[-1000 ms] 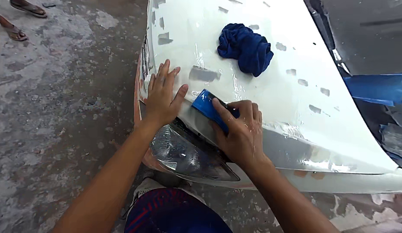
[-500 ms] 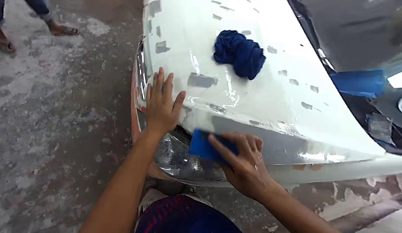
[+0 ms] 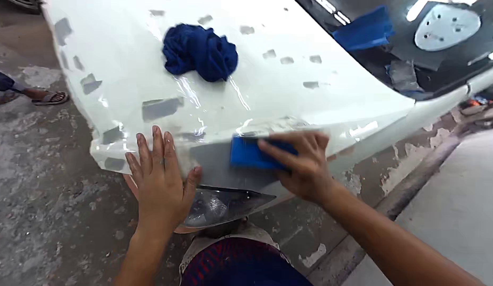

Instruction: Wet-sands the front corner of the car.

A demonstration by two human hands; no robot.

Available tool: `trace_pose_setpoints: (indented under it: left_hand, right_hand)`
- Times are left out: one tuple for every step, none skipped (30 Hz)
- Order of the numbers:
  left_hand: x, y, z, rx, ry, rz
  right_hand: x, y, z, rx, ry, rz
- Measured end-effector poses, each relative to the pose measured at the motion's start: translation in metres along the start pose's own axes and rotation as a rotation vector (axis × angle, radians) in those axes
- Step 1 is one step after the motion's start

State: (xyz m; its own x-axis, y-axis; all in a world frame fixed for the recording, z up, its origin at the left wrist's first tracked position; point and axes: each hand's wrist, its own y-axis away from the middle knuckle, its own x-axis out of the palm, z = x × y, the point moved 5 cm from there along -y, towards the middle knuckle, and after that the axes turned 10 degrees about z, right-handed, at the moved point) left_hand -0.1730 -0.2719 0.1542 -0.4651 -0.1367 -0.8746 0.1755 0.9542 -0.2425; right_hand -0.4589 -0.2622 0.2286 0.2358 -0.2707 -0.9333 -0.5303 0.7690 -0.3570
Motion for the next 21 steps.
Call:
trace_pose_setpoints:
  left_hand:
    - [0.003,0.002,-0.010,0.019,-0.027,0.008]
    - [0.005,0.003,-0.019,0.031,-0.047,0.007]
    - [0.006,0.004,-0.027,0.046,-0.067,0.007]
    - [0.007,0.006,-0.033,0.062,-0.085,0.012]
    - [0.009,0.008,-0.039,0.079,-0.100,0.016]
    - [0.011,0.009,-0.045,0.098,-0.115,0.016]
    - [0.014,0.010,-0.049,0.116,-0.132,0.012]
    - [0.016,0.010,-0.053,0.127,-0.147,0.004]
    - [0.017,0.011,-0.056,0.135,-0.157,0.007]
    - [0.018,0.014,-0.059,0.139,-0.160,0.026]
    - [0.017,0.015,-0.063,0.139,-0.163,0.049]
    - [0.017,0.015,-0.068,0.141,-0.168,0.061]
    - [0.018,0.015,-0.073,0.149,-0.175,0.068]
    - [0.019,0.016,-0.079,0.167,-0.182,0.075]
    - [0.021,0.019,-0.087,0.194,-0.195,0.082]
    - [0.023,0.022,-0.094,0.219,-0.209,0.086]
    - [0.027,0.024,-0.101,0.243,-0.216,0.082]
    - [0.031,0.026,-0.109,0.261,-0.219,0.076]
    - [0.035,0.029,-0.116,0.276,-0.225,0.076]
    - [0.040,0.032,-0.123,0.301,-0.228,0.090]
    - [0.043,0.036,-0.131,0.335,-0.229,0.121]
  right_hand:
    - [-0.003,-0.009,-0.009,0.090,0.006,-0.014]
    - [-0.005,-0.014,-0.016,0.164,-0.003,-0.018]
    - [-0.007,-0.011,-0.016,0.196,-0.021,-0.024]
    - [-0.008,0.001,-0.011,0.188,-0.045,-0.029]
    - [-0.008,0.020,-0.006,0.135,-0.068,-0.034]
    - [-0.008,0.039,-0.005,0.064,-0.078,-0.023]
    - [-0.008,0.053,-0.010,-0.003,-0.066,-0.012]
    - [-0.009,0.057,-0.021,-0.040,-0.042,-0.014]
    - [-0.012,0.053,-0.033,-0.031,-0.024,-0.034]
    - [-0.014,0.045,-0.045,0.017,-0.027,-0.065]
    - [-0.017,0.035,-0.058,0.094,-0.030,-0.095]
    - [-0.020,0.025,-0.068,0.174,-0.046,-0.104]
    - [-0.024,0.019,-0.073,0.232,-0.069,-0.103]
    - [-0.026,0.023,-0.071,0.257,-0.088,-0.097]
    - [-0.027,0.035,-0.064,0.240,-0.101,-0.092]
    - [-0.025,0.052,-0.057,0.181,-0.108,-0.085]
    - [-0.024,0.070,-0.054,0.110,-0.101,-0.066]
    - [-0.024,0.081,-0.058,0.050,-0.077,-0.048]
    - [-0.027,0.082,-0.067,0.022,-0.053,-0.041]
    - [-0.030,0.075,-0.078,0.034,-0.041,-0.056]
    - [-0.032,0.064,-0.089,0.079,-0.043,-0.079]
